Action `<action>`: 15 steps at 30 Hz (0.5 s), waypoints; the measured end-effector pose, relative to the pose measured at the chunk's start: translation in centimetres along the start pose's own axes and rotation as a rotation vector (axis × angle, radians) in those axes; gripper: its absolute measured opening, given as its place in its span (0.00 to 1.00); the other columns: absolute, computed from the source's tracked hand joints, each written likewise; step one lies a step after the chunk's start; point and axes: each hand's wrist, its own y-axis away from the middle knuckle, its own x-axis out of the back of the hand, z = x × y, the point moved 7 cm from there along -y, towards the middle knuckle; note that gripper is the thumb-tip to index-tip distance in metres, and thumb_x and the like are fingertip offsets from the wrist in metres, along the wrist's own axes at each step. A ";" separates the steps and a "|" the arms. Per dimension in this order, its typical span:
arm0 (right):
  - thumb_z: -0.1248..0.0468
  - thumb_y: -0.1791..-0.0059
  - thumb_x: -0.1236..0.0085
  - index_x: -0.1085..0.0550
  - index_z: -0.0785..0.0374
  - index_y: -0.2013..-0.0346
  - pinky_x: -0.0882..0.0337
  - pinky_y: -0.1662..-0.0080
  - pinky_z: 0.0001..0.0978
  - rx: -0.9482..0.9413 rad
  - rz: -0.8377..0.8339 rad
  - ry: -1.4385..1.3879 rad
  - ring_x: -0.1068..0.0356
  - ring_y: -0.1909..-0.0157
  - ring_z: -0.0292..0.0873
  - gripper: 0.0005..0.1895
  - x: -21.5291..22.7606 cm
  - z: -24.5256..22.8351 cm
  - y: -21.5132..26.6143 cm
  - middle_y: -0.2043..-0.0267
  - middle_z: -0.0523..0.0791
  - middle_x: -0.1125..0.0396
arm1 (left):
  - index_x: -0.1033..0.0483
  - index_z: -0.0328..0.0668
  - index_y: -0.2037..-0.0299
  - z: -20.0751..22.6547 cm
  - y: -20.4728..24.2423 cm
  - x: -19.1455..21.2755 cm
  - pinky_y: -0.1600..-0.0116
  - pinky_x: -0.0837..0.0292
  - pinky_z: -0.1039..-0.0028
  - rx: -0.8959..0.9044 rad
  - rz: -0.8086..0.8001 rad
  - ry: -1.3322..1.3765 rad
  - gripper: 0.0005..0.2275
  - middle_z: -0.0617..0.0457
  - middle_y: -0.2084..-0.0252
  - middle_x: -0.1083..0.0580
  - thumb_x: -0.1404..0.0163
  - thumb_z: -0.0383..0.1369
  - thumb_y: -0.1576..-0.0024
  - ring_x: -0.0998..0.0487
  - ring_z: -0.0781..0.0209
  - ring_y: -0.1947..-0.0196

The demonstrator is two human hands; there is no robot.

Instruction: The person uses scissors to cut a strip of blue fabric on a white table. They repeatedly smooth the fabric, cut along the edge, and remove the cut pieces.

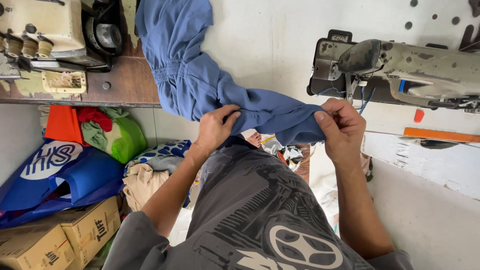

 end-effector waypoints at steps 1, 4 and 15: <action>0.73 0.46 0.42 0.27 0.73 0.61 0.29 0.67 0.20 -0.001 0.001 -0.007 0.30 0.74 0.35 0.03 0.0 0.0 0.0 0.76 0.47 0.36 | 0.17 0.56 0.53 0.2 -0.1 0.1 0.61 0.20 0.69 -0.002 -0.005 0.010 0.06 0.54 0.67 0.17 0.42 0.37 0.38 0.15 0.54 0.65; 0.73 0.46 0.42 0.27 0.73 0.61 0.29 0.67 0.21 -0.002 -0.004 -0.018 0.31 0.74 0.35 0.03 -0.1 0.1 0.1 0.76 0.47 0.36 | 0.16 0.57 0.56 -0.7 0.1 -0.1 0.58 0.20 0.70 0.018 -0.006 0.012 0.05 0.57 0.66 0.17 0.40 0.36 0.40 0.15 0.57 0.61; 0.62 0.52 0.39 0.22 0.61 0.62 0.28 0.59 0.38 -0.114 -0.567 0.195 0.24 0.64 0.45 0.07 -15.9 3.6 2.2 0.66 0.48 0.25 | 0.32 0.46 0.56 3.8 -3.8 20.7 0.61 0.29 0.70 -0.083 0.866 0.430 0.04 0.53 0.68 0.32 0.57 0.24 0.30 0.32 0.62 0.75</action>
